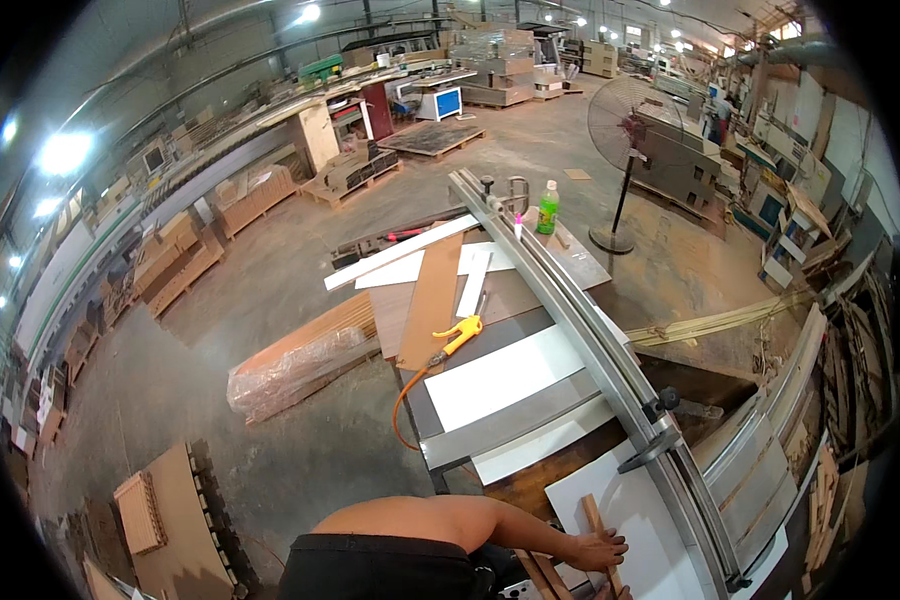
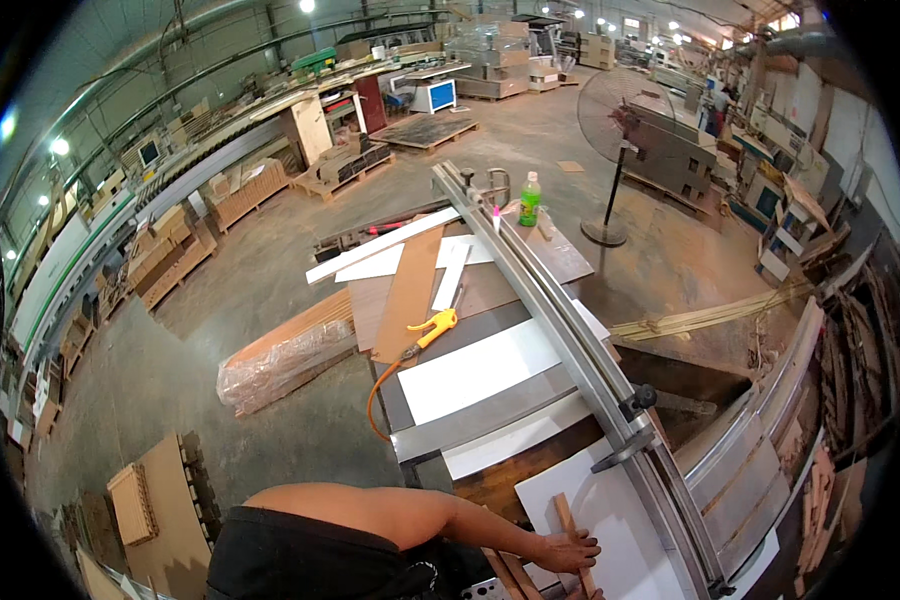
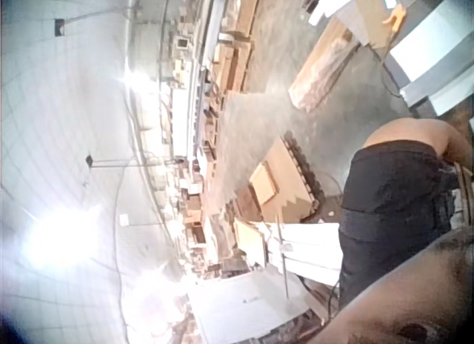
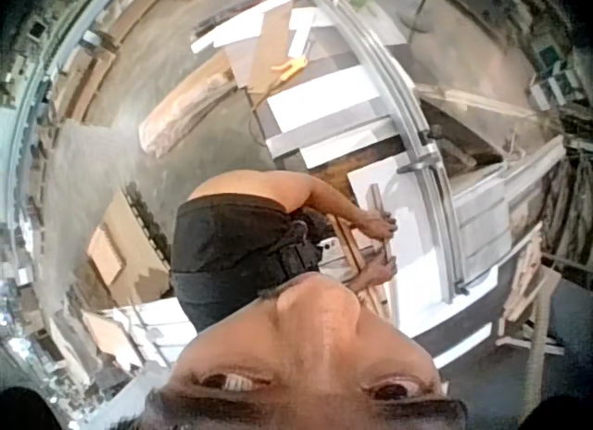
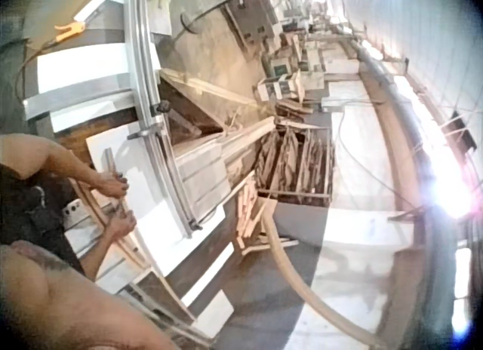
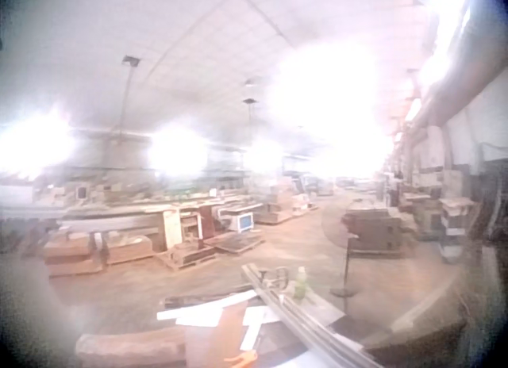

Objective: The person unpacks a bundle of long wooden dowels from plastic wrapping and proceeds to cut them into shorter segments using a table saw. They handle the dowels one by one, feeding them through the saw blade and collecting the cut pieces on the table surface.

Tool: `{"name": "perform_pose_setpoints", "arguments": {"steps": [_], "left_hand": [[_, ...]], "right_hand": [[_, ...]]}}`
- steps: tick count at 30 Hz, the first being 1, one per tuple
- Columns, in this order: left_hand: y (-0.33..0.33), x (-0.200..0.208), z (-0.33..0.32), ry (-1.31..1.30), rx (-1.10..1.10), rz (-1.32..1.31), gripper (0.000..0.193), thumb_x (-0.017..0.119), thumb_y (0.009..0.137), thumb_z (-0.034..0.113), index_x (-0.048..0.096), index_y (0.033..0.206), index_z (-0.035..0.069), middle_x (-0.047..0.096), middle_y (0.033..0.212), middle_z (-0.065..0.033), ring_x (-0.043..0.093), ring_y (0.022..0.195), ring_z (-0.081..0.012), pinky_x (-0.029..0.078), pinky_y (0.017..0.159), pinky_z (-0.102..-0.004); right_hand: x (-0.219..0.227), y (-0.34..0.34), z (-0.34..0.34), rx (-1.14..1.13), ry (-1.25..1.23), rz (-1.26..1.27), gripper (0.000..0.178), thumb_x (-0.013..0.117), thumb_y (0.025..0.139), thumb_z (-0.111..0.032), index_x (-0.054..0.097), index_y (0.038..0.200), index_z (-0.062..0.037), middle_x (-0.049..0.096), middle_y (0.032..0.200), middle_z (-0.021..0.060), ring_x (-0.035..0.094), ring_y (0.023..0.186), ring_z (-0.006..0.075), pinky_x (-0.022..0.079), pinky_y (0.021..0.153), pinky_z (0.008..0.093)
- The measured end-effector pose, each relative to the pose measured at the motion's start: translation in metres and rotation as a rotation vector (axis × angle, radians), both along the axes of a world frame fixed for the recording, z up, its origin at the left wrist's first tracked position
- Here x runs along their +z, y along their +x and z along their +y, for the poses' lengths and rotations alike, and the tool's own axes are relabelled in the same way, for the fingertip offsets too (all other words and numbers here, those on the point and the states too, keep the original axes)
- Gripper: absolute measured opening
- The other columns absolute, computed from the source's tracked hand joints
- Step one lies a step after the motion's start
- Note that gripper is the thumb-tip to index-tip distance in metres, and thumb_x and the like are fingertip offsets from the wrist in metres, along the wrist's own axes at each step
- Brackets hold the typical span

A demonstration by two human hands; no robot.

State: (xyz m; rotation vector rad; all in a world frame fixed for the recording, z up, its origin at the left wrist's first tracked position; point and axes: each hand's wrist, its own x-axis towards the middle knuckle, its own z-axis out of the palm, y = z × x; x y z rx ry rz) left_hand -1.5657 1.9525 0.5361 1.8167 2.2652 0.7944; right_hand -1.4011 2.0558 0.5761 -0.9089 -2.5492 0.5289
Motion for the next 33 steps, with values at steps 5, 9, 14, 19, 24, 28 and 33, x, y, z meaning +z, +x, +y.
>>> {"name": "perform_pose_setpoints", "arguments": {"steps": [5,9,14,19,24,28,33], "left_hand": [[-0.016,-0.007,0.013,-0.005,0.010,0.106,0.031,0.068,0.080,0.029,0.064,0.099,0.006,0.053,0.107,-0.0127,0.050,0.108,-0.0290,0.037,0.094,-0.0476],[-0.018,-0.016,0.041,0.000,0.012,0.176,0.030,0.070,0.078,0.031,0.064,0.100,0.010,0.055,0.113,-0.0123,0.051,0.111,-0.0276,0.041,0.091,-0.0458],[-0.012,0.032,0.059,-0.084,-0.177,0.053,0.039,0.073,0.080,0.034,0.065,0.109,0.009,0.057,0.113,-0.0105,0.056,0.108,-0.0293,0.041,0.096,-0.0482],[-0.004,0.032,0.103,-0.045,-0.210,0.103,0.032,0.070,0.084,0.030,0.065,0.107,0.008,0.058,0.109,-0.0101,0.055,0.111,-0.0291,0.038,0.101,-0.0476],[-0.021,0.039,0.121,0.020,-0.217,0.030,0.023,0.071,0.085,0.025,0.066,0.100,0.009,0.057,0.099,-0.0085,0.055,0.101,-0.0288,0.041,0.091,-0.0434],[-0.037,0.040,0.123,0.061,-0.212,0.034,0.021,0.074,0.083,0.021,0.066,0.098,0.010,0.057,0.098,-0.0078,0.056,0.098,-0.0282,0.042,0.087,-0.0428],[-0.042,0.029,0.129,0.109,-0.180,0.071,0.029,0.079,0.078,0.023,0.067,0.100,0.011,0.057,0.100,-0.0061,0.055,0.099,-0.0275,0.040,0.088,-0.0431]], "right_hand": [[-0.012,0.013,0.006,-0.077,-0.040,0.154,0.047,0.078,0.082,-0.033,0.069,0.112,0.0021,0.063,0.108,0.0271,0.056,0.109,0.0423,0.048,0.094,0.0516],[-0.033,0.051,0.029,-0.231,-0.086,0.114,0.045,0.078,0.085,-0.034,0.068,0.118,-0.0044,0.058,0.129,0.0184,0.053,0.116,0.0416,0.043,0.103,0.0580],[-0.029,0.040,0.034,-0.224,-0.250,0.294,0.051,0.076,0.077,-0.008,0.061,0.124,0.0015,0.050,0.136,0.0216,0.050,0.126,0.0395,0.042,0.105,0.0458],[0.016,0.030,0.039,-0.414,-0.264,0.241,0.047,0.077,0.079,-0.008,0.063,0.123,-0.0011,0.052,0.135,0.0197,0.051,0.124,0.0373,0.044,0.103,0.0439],[0.024,0.065,0.058,-0.585,-0.403,0.316,0.043,0.076,0.080,-0.008,0.064,0.121,0.0003,0.052,0.134,0.0182,0.052,0.123,0.0351,0.045,0.101,0.0413],[0.003,0.087,0.083,-0.548,-0.172,0.241,0.039,0.075,0.082,-0.009,0.065,0.119,-0.0001,0.054,0.134,0.0137,0.059,0.109,0.0254,0.050,0.077,0.0338],[0.032,0.092,0.143,-0.592,-0.085,0.323,0.039,0.075,0.080,-0.006,0.065,0.117,0.0023,0.059,0.125,0.0200,0.057,0.117,0.0367,0.048,0.097,0.0424]]}}
